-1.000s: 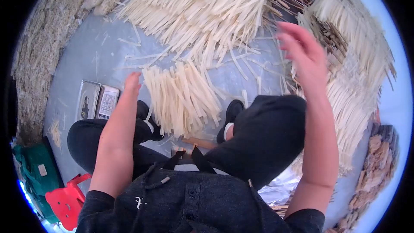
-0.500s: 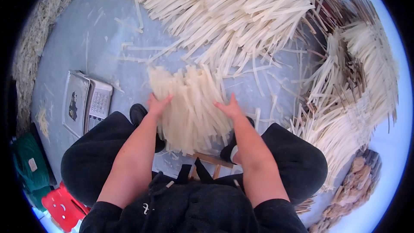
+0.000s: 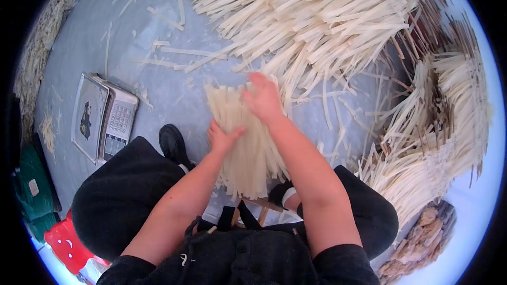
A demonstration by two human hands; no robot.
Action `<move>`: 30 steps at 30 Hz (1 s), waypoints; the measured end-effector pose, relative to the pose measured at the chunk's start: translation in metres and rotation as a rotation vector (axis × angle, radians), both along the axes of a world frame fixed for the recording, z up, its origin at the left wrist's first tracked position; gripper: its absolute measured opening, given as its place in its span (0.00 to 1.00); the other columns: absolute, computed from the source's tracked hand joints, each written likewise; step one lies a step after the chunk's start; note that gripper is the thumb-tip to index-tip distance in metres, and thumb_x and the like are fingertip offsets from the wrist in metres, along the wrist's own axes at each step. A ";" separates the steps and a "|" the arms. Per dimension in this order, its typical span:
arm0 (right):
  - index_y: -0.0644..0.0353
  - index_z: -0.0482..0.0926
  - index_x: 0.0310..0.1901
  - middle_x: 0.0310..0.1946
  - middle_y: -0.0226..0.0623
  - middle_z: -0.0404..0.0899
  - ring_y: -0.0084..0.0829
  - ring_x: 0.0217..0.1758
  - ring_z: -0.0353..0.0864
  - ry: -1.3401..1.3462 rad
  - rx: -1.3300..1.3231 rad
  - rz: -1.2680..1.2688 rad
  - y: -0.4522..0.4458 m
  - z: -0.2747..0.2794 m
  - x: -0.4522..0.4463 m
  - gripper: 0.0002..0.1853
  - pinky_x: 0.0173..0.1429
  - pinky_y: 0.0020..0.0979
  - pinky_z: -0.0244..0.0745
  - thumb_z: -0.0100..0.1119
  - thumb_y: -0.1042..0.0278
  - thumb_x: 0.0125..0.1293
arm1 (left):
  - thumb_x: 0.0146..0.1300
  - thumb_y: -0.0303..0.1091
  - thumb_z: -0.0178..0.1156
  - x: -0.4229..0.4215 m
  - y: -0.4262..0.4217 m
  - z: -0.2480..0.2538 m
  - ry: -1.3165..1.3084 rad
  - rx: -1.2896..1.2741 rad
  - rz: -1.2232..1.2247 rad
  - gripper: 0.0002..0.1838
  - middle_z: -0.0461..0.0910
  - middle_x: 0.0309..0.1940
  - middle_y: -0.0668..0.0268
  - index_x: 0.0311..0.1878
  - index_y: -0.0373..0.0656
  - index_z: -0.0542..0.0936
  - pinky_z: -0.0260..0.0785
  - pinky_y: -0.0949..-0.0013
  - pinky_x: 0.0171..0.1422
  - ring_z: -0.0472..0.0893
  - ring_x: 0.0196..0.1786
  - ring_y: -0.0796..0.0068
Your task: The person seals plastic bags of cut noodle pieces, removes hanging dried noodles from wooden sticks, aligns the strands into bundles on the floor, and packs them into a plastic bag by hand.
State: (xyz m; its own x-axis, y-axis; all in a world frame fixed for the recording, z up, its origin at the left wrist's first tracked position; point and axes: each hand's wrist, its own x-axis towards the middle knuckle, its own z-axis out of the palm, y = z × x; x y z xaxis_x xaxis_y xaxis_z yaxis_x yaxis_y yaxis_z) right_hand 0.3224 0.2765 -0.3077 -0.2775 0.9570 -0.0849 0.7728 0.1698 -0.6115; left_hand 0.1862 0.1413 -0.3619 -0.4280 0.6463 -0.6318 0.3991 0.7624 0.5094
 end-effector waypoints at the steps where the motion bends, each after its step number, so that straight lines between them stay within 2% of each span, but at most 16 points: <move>1: 0.56 0.67 0.68 0.63 0.45 0.72 0.49 0.66 0.70 -0.049 0.046 0.133 0.006 -0.002 -0.029 0.34 0.70 0.39 0.64 0.60 0.51 0.62 | 0.35 0.60 0.78 0.001 -0.001 -0.001 0.003 -0.001 0.000 0.65 0.62 0.63 0.46 0.71 0.37 0.53 0.60 0.51 0.69 0.64 0.66 0.44; 3: 0.54 0.72 0.65 0.62 0.45 0.73 0.47 0.66 0.70 -0.133 0.306 0.206 0.008 0.002 -0.080 0.31 0.72 0.42 0.61 0.57 0.46 0.63 | 0.36 0.62 0.77 0.002 -0.005 -0.003 0.034 0.064 -0.021 0.65 0.62 0.62 0.45 0.71 0.36 0.53 0.59 0.51 0.69 0.63 0.66 0.44; 4: 0.54 0.72 0.65 0.62 0.45 0.73 0.47 0.66 0.70 -0.131 0.304 0.204 0.009 -0.005 -0.092 0.31 0.72 0.42 0.61 0.57 0.46 0.63 | 0.36 0.62 0.77 0.002 -0.003 -0.001 0.036 0.062 -0.024 0.65 0.62 0.62 0.45 0.71 0.36 0.53 0.59 0.51 0.69 0.63 0.66 0.44; 6: 0.53 0.75 0.63 0.60 0.46 0.75 0.45 0.67 0.70 -0.413 -0.222 0.452 0.016 -0.011 -0.107 0.31 0.73 0.45 0.57 0.54 0.41 0.64 | 0.40 0.58 0.77 0.002 0.002 0.002 -0.019 -0.024 -0.043 0.67 0.56 0.67 0.45 0.74 0.36 0.45 0.56 0.51 0.72 0.59 0.70 0.45; 7: 0.53 0.75 0.63 0.60 0.46 0.75 0.45 0.67 0.70 -0.412 -0.223 0.451 0.021 -0.012 -0.111 0.31 0.73 0.45 0.57 0.54 0.41 0.64 | 0.40 0.58 0.77 0.002 0.002 0.000 -0.018 -0.025 -0.045 0.67 0.56 0.67 0.45 0.74 0.36 0.45 0.56 0.51 0.72 0.59 0.70 0.45; 9: 0.52 0.76 0.61 0.60 0.45 0.75 0.43 0.67 0.70 -0.433 -0.591 0.758 0.032 -0.013 -0.116 0.32 0.72 0.48 0.57 0.52 0.39 0.64 | 0.39 0.59 0.77 0.003 -0.002 -0.005 0.034 -0.001 0.021 0.69 0.56 0.67 0.44 0.75 0.37 0.43 0.56 0.50 0.72 0.60 0.69 0.44; 10: 0.52 0.76 0.61 0.60 0.45 0.75 0.43 0.67 0.70 -0.437 -0.597 0.763 0.040 -0.013 -0.112 0.32 0.72 0.48 0.57 0.52 0.39 0.64 | 0.39 0.59 0.77 0.002 -0.002 -0.003 0.030 -0.006 0.026 0.69 0.56 0.67 0.44 0.75 0.37 0.43 0.56 0.50 0.72 0.60 0.69 0.44; 12: 0.53 0.77 0.59 0.60 0.44 0.76 0.42 0.66 0.72 -0.181 -0.307 0.498 0.059 -0.010 -0.089 0.30 0.70 0.48 0.58 0.50 0.39 0.65 | 0.39 0.61 0.77 -0.001 0.001 0.003 -0.009 0.001 0.039 0.71 0.58 0.65 0.43 0.76 0.36 0.42 0.54 0.49 0.72 0.60 0.68 0.42; 14: 0.54 0.78 0.57 0.59 0.43 0.77 0.43 0.64 0.72 -0.212 0.151 0.108 0.076 -0.020 -0.057 0.29 0.70 0.46 0.58 0.50 0.39 0.65 | 0.39 0.60 0.77 -0.004 0.006 0.010 -0.022 -0.012 0.038 0.71 0.58 0.65 0.43 0.76 0.37 0.42 0.54 0.49 0.72 0.60 0.68 0.42; 17: 0.53 0.76 0.60 0.61 0.45 0.74 0.44 0.69 0.67 -0.406 -0.080 -0.038 0.066 -0.030 -0.009 0.29 0.75 0.46 0.52 0.48 0.41 0.67 | 0.39 0.59 0.77 -0.005 0.010 0.006 -0.017 -0.016 0.039 0.71 0.59 0.64 0.42 0.76 0.39 0.41 0.55 0.49 0.72 0.61 0.67 0.42; 19: 0.56 0.74 0.62 0.60 0.46 0.74 0.46 0.68 0.68 -0.363 -0.558 0.149 0.049 -0.021 0.003 0.31 0.73 0.42 0.58 0.51 0.41 0.66 | 0.39 0.59 0.78 -0.003 0.013 0.004 -0.010 -0.004 0.045 0.71 0.60 0.64 0.42 0.76 0.39 0.42 0.55 0.49 0.72 0.62 0.67 0.41; 20: 0.56 0.74 0.62 0.60 0.46 0.74 0.46 0.68 0.68 -0.368 -0.558 0.153 0.040 -0.019 0.008 0.31 0.73 0.42 0.58 0.51 0.41 0.66 | 0.39 0.59 0.78 -0.001 0.013 0.003 -0.007 0.017 0.053 0.70 0.60 0.63 0.43 0.76 0.39 0.42 0.55 0.49 0.71 0.62 0.66 0.42; 22: 0.60 0.73 0.62 0.60 0.48 0.74 0.47 0.64 0.72 0.029 -0.190 -0.028 0.023 -0.019 0.015 0.33 0.69 0.40 0.64 0.54 0.41 0.65 | 0.39 0.59 0.78 -0.001 0.013 0.001 0.002 0.032 0.066 0.70 0.61 0.62 0.43 0.76 0.39 0.43 0.56 0.49 0.71 0.63 0.65 0.42; 24: 0.60 0.73 0.63 0.61 0.49 0.74 0.47 0.62 0.74 0.178 0.015 -0.198 0.023 -0.009 0.031 0.35 0.68 0.41 0.65 0.55 0.39 0.64 | 0.39 0.59 0.77 -0.005 0.016 -0.002 -0.007 0.079 0.009 0.69 0.62 0.62 0.43 0.76 0.39 0.44 0.57 0.51 0.70 0.64 0.65 0.43; 26: 0.64 0.71 0.64 0.61 0.53 0.72 0.48 0.65 0.72 0.059 0.057 -0.410 0.010 -0.022 0.064 0.38 0.69 0.40 0.63 0.56 0.39 0.64 | 0.39 0.60 0.77 -0.005 0.023 -0.002 -0.004 0.037 -0.019 0.69 0.61 0.63 0.43 0.76 0.39 0.44 0.58 0.52 0.71 0.64 0.66 0.44; 30: 0.75 0.71 0.60 0.54 0.60 0.76 0.53 0.60 0.74 0.121 -0.637 -0.870 -0.053 -0.070 0.100 0.46 0.69 0.43 0.62 0.50 0.30 0.63 | 0.40 0.62 0.76 -0.003 0.041 0.000 -0.101 -0.039 -0.132 0.71 0.58 0.67 0.42 0.77 0.37 0.42 0.58 0.54 0.72 0.63 0.69 0.45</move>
State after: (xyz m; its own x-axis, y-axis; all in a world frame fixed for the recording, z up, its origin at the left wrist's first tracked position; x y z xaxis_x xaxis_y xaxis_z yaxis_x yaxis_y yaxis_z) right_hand 0.4225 0.2238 -0.3773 0.4348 0.6199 -0.6531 0.4036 -0.7826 -0.4741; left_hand 0.1833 0.1821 -0.3616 -0.2736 0.6672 -0.6929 0.4454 0.7263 0.5235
